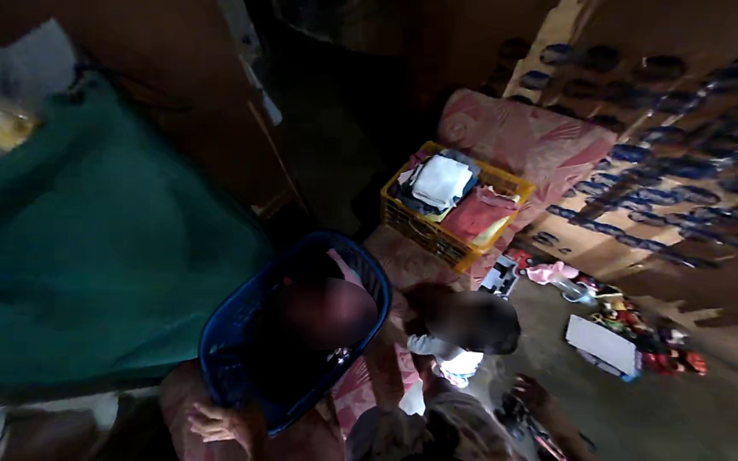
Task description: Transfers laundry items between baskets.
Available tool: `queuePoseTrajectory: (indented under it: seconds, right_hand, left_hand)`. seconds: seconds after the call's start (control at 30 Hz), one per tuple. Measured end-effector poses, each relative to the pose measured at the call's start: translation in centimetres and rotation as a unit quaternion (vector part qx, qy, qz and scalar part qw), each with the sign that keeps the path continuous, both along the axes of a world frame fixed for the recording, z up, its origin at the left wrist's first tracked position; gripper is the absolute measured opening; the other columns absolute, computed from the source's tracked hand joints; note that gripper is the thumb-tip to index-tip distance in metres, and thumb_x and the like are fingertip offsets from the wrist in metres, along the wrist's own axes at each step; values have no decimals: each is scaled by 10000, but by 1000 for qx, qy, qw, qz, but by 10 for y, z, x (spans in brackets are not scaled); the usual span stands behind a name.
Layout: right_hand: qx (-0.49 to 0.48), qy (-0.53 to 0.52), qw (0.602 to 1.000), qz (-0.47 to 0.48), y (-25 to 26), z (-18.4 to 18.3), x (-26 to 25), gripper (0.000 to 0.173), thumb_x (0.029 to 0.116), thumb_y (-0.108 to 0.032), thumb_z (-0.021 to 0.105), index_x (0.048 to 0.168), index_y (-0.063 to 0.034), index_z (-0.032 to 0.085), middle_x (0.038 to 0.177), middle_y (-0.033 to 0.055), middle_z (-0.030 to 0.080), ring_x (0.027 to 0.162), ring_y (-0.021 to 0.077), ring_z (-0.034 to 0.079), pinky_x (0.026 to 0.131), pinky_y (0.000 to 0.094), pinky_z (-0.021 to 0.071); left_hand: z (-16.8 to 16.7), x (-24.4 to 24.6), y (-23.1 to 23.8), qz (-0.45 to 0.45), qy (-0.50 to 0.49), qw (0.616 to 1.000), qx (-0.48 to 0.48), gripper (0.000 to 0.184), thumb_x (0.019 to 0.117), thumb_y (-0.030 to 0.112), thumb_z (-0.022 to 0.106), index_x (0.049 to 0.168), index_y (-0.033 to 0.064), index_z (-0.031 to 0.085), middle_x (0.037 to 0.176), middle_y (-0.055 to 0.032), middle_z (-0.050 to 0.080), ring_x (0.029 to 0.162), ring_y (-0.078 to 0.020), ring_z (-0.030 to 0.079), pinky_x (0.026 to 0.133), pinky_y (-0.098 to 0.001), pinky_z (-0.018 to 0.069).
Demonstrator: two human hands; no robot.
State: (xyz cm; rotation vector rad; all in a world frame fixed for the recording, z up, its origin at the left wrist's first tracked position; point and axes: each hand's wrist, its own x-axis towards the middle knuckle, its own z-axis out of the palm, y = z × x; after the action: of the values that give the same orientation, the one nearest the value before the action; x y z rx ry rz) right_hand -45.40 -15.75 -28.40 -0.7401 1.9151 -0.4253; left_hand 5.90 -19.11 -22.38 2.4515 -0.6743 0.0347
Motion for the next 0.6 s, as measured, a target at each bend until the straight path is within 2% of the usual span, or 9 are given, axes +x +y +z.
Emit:
queuePoseTrajectory:
  seconds: [0.1, 0.17, 0.23, 0.3, 0.37, 0.4, 0.43, 0.53, 0.6]
  right_hand:
    - [-102, -48, 957, -269, -24, 29, -38, 465, 1056, -50, 458, 1492, 70, 351, 1360, 274, 547, 1100, 236, 623, 918, 384, 521]
    - [-132, -54, 922, -360, -49, 43, -75, 463, 1066, -77, 446, 1489, 66, 325, 1337, 226, 534, 1040, 162, 614, 879, 334, 521]
    - [-152, -44, 906, -392, -81, 44, -113, 438, 1073, -87, 433, 1470, 63, 327, 1269, 174, 532, 981, 108, 601, 841, 289, 519]
    - [-163, -43, 905, -391, -118, 30, -147, 432, 1076, -107, 411, 1470, 59, 346, 1277, 177, 539, 999, 127, 607, 846, 308, 520]
    - [-156, -48, 914, -372, -165, 15, -170, 446, 1080, -130, 412, 1482, 54, 353, 1370, 215, 520, 1088, 188, 600, 901, 359, 510]
    - [-152, -54, 918, -363, -190, 8, -175, 455, 1085, -139, 416, 1491, 54, 348, 1418, 235, 491, 1139, 222, 581, 934, 389, 496]
    - [-150, -63, 921, -353, -216, 2, -176, 474, 1091, -149, 419, 1510, 50, 323, 1463, 243, 451, 1189, 243, 551, 968, 407, 475]
    - [-168, -56, 936, -303, -292, -25, -171, 589, 1074, -157, 492, 1555, 64, 233, 1555, 296, 358, 1328, 341, 481, 1040, 479, 441]
    - [-180, -27, 944, -275, -336, -53, -159, 685, 1052, -166, 552, 1569, 81, 177, 1562, 330, 334, 1392, 389, 432, 1100, 485, 406]
  left_hand:
    - [34, -42, -51, -145, -57, 983, -100, 723, 874, 75, 645, 1470, -191, 334, 1558, -477, 141, 1449, -667, 100, 1199, -659, 128]
    - [50, -77, -97, -252, -65, 958, -121, 596, 887, 102, 589, 1386, -193, 449, 1542, -482, 178, 1445, -662, 130, 1201, -647, 139]
    - [54, -115, -148, -350, -70, 923, -143, 519, 875, 94, 585, 1307, -189, 532, 1506, -498, 238, 1419, -677, 182, 1186, -657, 174]
    - [52, -152, -201, -432, -55, 891, -126, 480, 898, 115, 590, 1298, -148, 570, 1510, -474, 278, 1436, -650, 200, 1202, -647, 173]
    - [41, -190, -260, -484, -28, 868, -106, 454, 925, 92, 618, 1332, -106, 584, 1529, -445, 289, 1448, -629, 213, 1209, -648, 187]
    - [31, -207, -292, -502, -32, 859, -96, 467, 902, 79, 629, 1330, -102, 586, 1522, -451, 296, 1432, -649, 226, 1190, -667, 205]
    - [23, -225, -322, -513, -21, 856, -62, 478, 906, 81, 637, 1344, -101, 577, 1542, -438, 279, 1439, -647, 216, 1187, -673, 209]
    - [10, -275, -410, -525, 55, 843, 103, 530, 986, 131, 648, 1444, -81, 486, 1637, -350, 153, 1521, -540, 119, 1225, -625, 145]
    - [-20, -295, -468, -528, 60, 831, 163, 578, 1004, 192, 650, 1479, -68, 447, 1650, -326, 145, 1536, -502, 117, 1235, -613, 134]
